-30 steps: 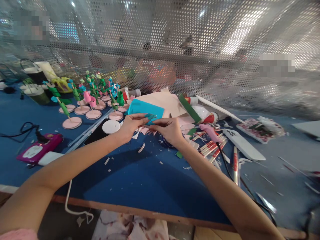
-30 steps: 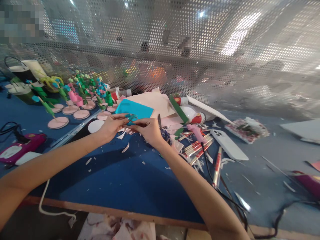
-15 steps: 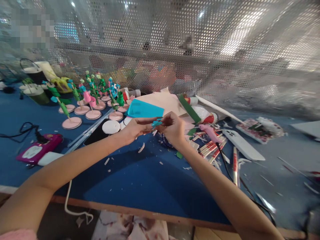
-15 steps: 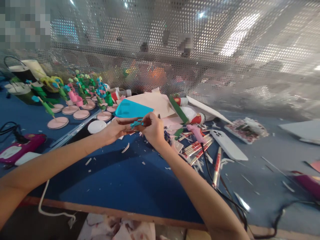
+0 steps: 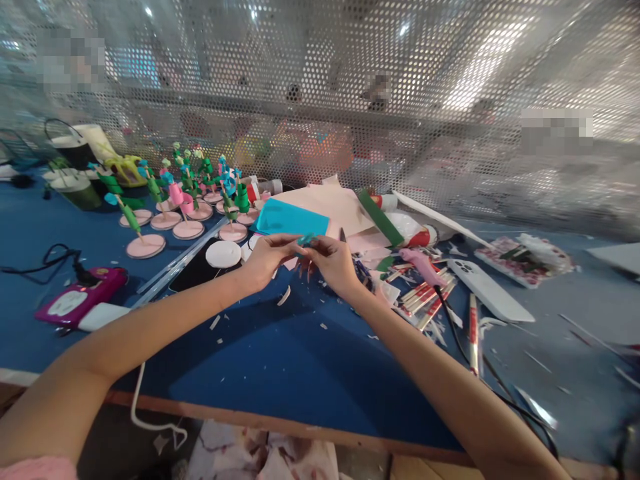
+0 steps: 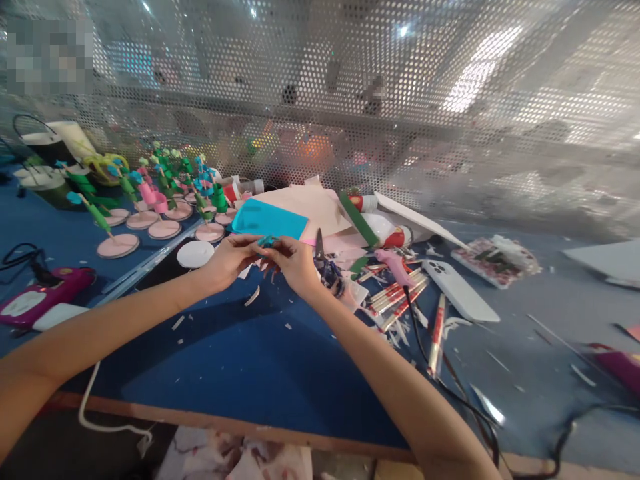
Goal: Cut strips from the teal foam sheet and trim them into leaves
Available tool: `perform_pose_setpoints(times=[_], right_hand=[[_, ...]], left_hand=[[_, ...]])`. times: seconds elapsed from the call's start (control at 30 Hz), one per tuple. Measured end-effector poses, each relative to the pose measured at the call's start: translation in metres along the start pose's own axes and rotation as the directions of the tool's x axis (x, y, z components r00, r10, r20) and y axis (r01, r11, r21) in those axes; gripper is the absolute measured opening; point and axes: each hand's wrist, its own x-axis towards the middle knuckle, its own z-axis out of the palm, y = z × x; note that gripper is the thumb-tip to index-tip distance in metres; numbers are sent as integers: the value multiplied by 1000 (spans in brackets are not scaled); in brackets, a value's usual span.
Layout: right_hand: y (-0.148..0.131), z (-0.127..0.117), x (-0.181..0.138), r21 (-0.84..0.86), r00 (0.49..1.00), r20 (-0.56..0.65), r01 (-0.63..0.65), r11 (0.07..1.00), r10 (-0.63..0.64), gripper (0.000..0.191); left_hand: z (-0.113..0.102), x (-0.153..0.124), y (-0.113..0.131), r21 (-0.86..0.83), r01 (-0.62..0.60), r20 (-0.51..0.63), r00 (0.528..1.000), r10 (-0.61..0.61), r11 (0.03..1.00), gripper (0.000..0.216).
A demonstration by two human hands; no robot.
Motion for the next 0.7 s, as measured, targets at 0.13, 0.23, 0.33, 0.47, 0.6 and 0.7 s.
perform_pose_setpoints(times=[0.13,0.23,0.33,0.47,0.6,0.7], right_hand=[[-6,-3,4,91,994,6,-110,990,110,45],[-9,-5,5,149,984,53,-176,973,170,47],[-9,-4,4,174,971,97,-232,957,217,45],[-7,-3,3,217,953,153,-292,932,263,42],[-8,-6,3,240,934,208,-335,911,289,41],[-10,-9,4,231,913,271,-370,900,306,40]], left_hand=[[-6,3,-3,-35,-46,181,982,51,998,27],[-10,6,-8,-51,-100,252,962,109,994,32],[-12,6,-14,-54,-97,225,969,106,994,30],[-11,5,-19,-103,-69,182,979,87,992,30],[-9,3,-20,-131,-34,222,973,63,991,35],[-8,2,-22,-124,-2,266,963,35,992,39]])
